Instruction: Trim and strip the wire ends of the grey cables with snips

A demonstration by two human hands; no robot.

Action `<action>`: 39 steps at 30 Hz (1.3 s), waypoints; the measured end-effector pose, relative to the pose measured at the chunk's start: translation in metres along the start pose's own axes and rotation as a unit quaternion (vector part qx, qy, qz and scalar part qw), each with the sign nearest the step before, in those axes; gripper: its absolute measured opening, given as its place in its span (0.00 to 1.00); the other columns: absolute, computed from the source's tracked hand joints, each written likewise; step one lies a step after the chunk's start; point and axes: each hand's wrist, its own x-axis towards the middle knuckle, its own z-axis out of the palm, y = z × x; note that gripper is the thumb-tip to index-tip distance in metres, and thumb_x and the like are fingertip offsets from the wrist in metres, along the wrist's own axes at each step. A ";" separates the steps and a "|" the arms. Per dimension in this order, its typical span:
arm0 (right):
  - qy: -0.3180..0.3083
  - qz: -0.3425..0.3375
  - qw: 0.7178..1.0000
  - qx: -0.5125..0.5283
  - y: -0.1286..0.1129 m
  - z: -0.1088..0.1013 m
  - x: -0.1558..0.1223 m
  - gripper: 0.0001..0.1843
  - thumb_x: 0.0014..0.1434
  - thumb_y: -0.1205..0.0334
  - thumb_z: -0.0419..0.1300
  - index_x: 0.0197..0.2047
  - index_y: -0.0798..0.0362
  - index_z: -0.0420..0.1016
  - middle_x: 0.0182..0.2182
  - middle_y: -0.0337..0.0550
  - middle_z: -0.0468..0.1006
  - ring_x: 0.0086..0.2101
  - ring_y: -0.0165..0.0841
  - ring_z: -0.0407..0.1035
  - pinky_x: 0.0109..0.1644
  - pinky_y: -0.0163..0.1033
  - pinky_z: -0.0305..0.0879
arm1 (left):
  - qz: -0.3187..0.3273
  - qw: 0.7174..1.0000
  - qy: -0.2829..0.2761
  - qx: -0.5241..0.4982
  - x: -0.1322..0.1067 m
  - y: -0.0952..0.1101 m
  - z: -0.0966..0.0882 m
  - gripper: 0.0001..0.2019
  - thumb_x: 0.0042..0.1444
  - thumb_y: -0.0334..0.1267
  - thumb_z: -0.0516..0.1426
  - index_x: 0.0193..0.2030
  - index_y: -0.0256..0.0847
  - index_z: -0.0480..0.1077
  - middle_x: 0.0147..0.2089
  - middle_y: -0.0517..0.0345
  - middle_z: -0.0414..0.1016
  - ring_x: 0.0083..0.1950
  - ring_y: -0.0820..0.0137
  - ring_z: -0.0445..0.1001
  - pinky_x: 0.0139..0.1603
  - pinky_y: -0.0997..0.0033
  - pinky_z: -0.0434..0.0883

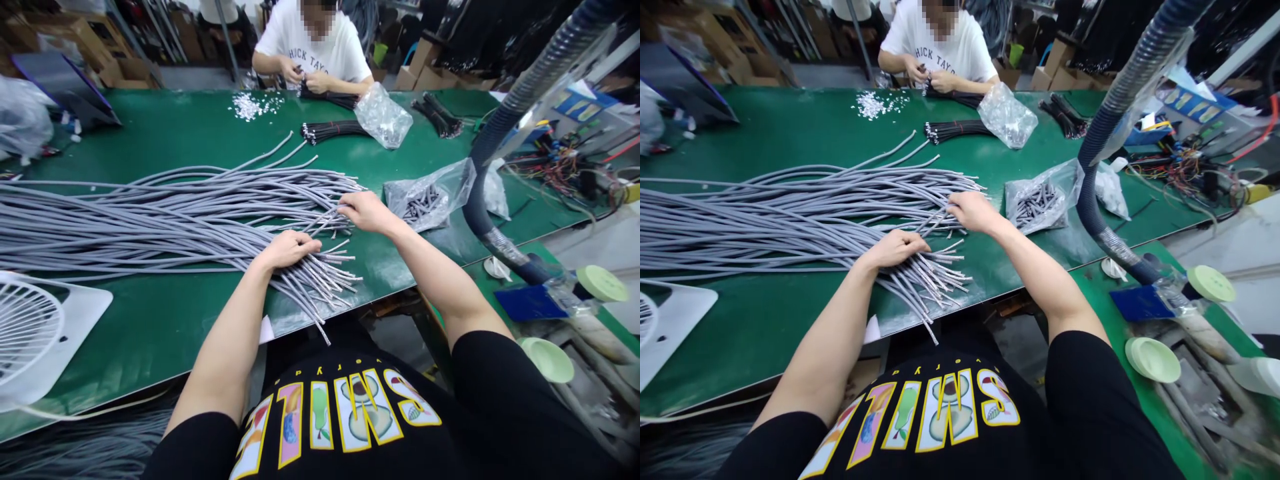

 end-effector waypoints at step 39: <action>-0.009 -0.215 0.976 0.022 -0.096 -0.039 -0.119 0.21 0.66 0.56 0.46 0.26 0.52 0.72 0.24 0.43 0.70 0.27 0.31 0.59 0.32 0.38 0.49 | -0.143 0.945 0.035 0.293 0.030 0.022 0.029 0.33 0.64 0.56 0.36 0.43 0.42 0.78 0.44 0.44 0.79 0.47 0.55 0.76 0.45 0.62 0.69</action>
